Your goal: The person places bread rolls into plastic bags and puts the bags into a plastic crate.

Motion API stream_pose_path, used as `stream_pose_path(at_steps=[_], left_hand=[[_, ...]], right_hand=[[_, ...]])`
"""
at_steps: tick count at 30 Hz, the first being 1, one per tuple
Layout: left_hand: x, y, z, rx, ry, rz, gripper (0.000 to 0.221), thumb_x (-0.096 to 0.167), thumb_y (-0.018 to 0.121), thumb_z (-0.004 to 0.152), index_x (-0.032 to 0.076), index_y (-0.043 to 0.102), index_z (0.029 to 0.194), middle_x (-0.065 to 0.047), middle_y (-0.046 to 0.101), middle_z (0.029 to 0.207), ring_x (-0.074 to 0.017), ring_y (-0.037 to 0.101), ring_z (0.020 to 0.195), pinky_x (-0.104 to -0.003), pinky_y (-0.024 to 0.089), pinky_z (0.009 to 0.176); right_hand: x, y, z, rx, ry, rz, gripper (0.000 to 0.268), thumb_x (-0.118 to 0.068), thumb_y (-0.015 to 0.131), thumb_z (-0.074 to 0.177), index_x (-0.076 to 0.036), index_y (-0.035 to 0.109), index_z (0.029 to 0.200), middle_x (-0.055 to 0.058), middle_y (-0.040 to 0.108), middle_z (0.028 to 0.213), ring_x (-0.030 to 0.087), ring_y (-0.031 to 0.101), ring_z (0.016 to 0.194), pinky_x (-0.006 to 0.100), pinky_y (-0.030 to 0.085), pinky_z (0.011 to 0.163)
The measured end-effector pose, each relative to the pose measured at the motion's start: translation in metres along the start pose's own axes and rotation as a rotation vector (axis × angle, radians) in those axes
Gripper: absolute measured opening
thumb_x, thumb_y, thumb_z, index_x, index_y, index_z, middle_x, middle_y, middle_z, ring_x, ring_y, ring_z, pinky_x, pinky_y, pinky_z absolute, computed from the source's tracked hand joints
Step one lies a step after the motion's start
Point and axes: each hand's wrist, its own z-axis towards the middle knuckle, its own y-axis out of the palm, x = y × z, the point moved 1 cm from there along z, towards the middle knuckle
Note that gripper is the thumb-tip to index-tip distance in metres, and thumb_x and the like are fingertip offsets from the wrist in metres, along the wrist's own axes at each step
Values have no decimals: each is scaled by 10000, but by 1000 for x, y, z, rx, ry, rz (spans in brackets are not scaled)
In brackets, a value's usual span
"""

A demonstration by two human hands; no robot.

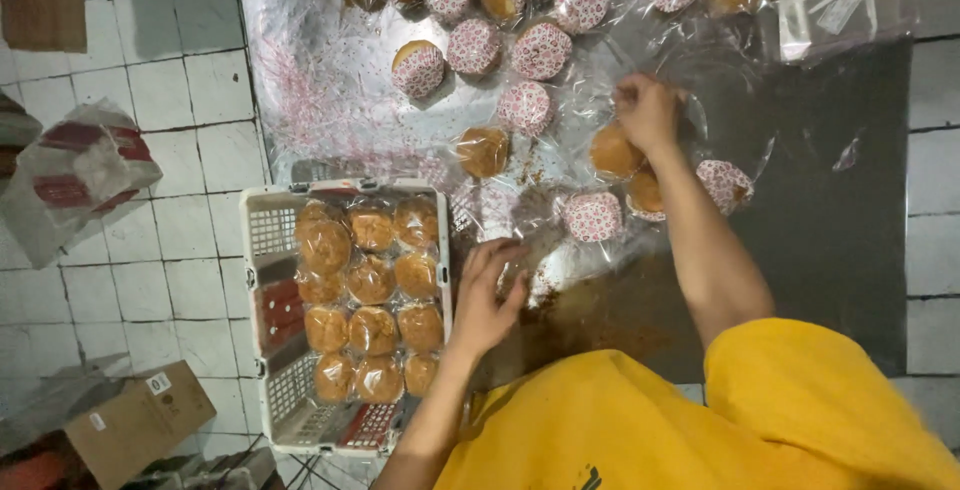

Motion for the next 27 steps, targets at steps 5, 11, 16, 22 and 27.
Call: stream_pose_path(at_steps=[5,11,16,22,27], left_hand=[[13,35,47,74,-188,-334,526,78,776,826,113,622,1328,-137,610,1318,-378,604,1227,-479,506,983],[-22,23,81,134,-419,-961,852,388,735,943,109,273,1602,-398,309,1546,-604,316,1414,-717,279,1087],[-28,0,55,322,-533,-876,175,117,805,896,71,775,1062,-99,738,830,-122,678,690,-298,625,544],[-23,-18,-2,585,-559,-573,88,143,757,937,85,790,880,-13,623,603,-80,515,634,-240,453,571],[-30,-28,-31,552,-548,-521,215,208,574,1050,113,745,962,60,558,685,-74,437,599,-242,359,568]], right_hand=[[-18,-83,-44,386,-223,332,136,-119,830,924,-144,722,1002,79,735,913,316,718,919,418,451,859],[-118,-153,-122,-484,-143,934,140,-122,765,910,-58,686,1007,103,743,929,193,698,884,355,560,840],[-177,-129,-75,-849,-299,862,247,-218,792,871,-58,745,1053,80,747,884,168,659,851,335,534,843],[-287,11,67,-377,-722,232,717,-501,828,842,-129,557,1391,219,548,1352,449,511,1252,549,417,1009],[-344,39,87,-526,-885,-499,669,-262,791,844,-234,526,1458,165,538,1410,400,484,1269,601,464,981]])
